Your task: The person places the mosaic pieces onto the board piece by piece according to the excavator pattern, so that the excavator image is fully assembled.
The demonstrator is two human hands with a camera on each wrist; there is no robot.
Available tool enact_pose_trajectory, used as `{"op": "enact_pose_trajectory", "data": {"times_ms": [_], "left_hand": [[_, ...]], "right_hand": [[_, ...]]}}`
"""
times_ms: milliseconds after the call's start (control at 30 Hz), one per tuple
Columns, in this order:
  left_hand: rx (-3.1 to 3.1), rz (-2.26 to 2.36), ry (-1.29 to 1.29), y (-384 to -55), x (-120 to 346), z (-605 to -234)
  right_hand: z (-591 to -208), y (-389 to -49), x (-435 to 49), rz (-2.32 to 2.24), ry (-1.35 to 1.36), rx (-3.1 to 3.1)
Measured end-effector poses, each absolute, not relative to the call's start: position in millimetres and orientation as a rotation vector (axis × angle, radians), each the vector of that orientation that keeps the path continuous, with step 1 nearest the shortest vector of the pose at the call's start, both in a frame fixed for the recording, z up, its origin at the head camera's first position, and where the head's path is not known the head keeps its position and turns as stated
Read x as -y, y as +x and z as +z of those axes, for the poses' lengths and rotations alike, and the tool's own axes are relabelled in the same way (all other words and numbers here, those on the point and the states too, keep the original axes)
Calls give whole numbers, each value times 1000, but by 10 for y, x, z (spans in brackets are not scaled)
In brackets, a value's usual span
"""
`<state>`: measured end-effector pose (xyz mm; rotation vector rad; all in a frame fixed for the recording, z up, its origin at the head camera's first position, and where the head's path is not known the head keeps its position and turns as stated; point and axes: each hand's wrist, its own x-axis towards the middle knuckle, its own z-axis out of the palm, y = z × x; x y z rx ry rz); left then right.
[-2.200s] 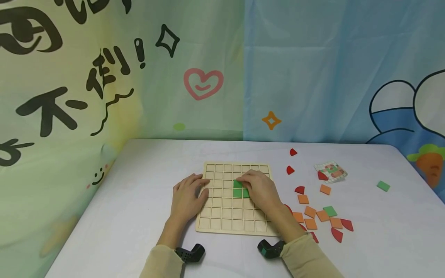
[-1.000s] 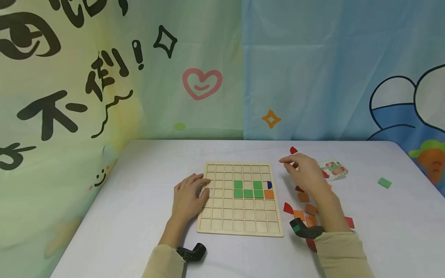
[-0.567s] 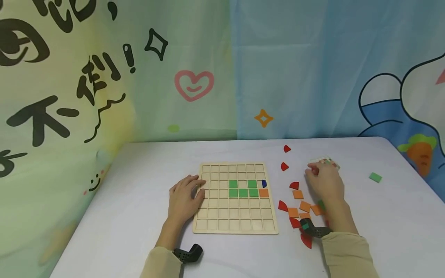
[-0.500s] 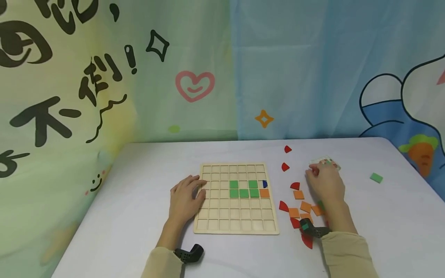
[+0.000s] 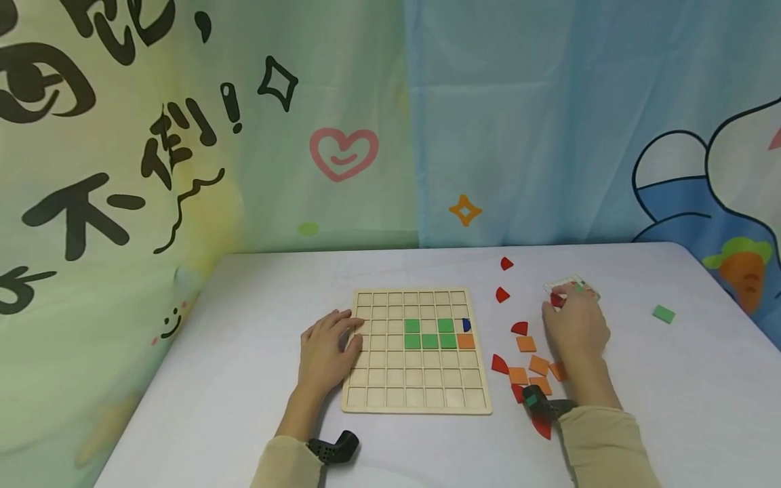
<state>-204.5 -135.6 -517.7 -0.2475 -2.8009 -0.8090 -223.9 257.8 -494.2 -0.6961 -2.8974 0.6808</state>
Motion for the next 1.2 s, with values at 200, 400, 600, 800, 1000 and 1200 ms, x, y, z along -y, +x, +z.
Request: {"op": "enact_pose_trajectory", "data": {"times_ms": [200,400,600,800,1000,1200], "left_hand": [[2792,-793,-259,-2055,1361,-5186],[2790,-783,-267,-2068,1355,-5184],[2793,-779,-266,-2069,1346,-5171],[2809,-790,-250,-2062,1338,-5149],[2805,-793,-247,-2055,1346,-5146],[2801,-808,-247,-2049,1348,-5154]], "right_hand": [[-4957,-2253,-2642,699,-797,2918],[-4989,-2238,-2602,730,-770,2873],[-4983,-2222,-2574,726,-736,2903],[-4939,-2231,-2549,724,-689,2932],[-4918,-2234,-2500,746,-609,2930],[-4888,-2242,-2464,819,-531,2851]]}}
